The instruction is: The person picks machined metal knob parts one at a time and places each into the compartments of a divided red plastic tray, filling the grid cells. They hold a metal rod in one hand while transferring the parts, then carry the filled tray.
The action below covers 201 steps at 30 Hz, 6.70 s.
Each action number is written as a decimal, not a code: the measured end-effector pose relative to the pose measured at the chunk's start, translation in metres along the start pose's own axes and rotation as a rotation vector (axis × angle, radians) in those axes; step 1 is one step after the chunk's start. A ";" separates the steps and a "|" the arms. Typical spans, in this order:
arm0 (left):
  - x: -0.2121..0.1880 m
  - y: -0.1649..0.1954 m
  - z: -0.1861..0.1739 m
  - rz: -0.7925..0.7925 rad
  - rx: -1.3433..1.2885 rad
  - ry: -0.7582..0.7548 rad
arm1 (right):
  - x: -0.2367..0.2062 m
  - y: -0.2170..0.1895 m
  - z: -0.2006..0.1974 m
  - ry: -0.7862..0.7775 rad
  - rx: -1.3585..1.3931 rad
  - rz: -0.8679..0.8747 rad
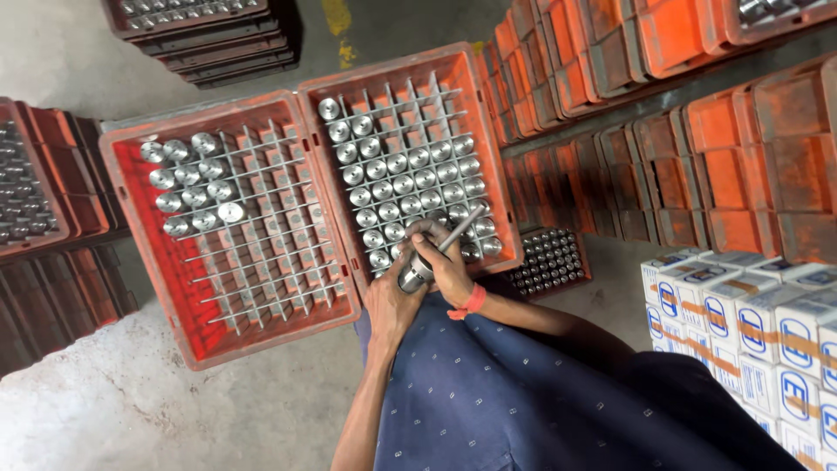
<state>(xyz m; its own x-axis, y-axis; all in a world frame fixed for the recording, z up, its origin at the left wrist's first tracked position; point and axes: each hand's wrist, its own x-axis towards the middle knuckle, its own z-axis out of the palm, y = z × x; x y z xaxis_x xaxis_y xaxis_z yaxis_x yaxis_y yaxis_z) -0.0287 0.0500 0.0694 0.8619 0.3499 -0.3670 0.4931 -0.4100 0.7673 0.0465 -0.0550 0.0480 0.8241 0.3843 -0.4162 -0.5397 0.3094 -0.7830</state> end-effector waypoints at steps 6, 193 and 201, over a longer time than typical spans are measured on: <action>0.005 0.016 0.011 -0.089 -0.074 -0.078 | 0.012 -0.005 -0.030 0.105 0.049 -0.062; 0.226 0.015 -0.017 0.465 0.562 0.301 | 0.050 -0.041 -0.156 0.365 0.145 -0.222; 0.210 0.011 -0.029 0.525 0.129 0.342 | 0.024 -0.008 -0.157 0.318 0.081 -0.146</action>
<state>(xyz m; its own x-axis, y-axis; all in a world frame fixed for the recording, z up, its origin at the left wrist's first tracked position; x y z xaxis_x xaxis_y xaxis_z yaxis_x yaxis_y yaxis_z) 0.1548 0.1433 0.0157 0.9169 0.3150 0.2453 0.0441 -0.6905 0.7220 0.0978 -0.1846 -0.0285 0.8991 0.0444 -0.4354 -0.4133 0.4139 -0.8111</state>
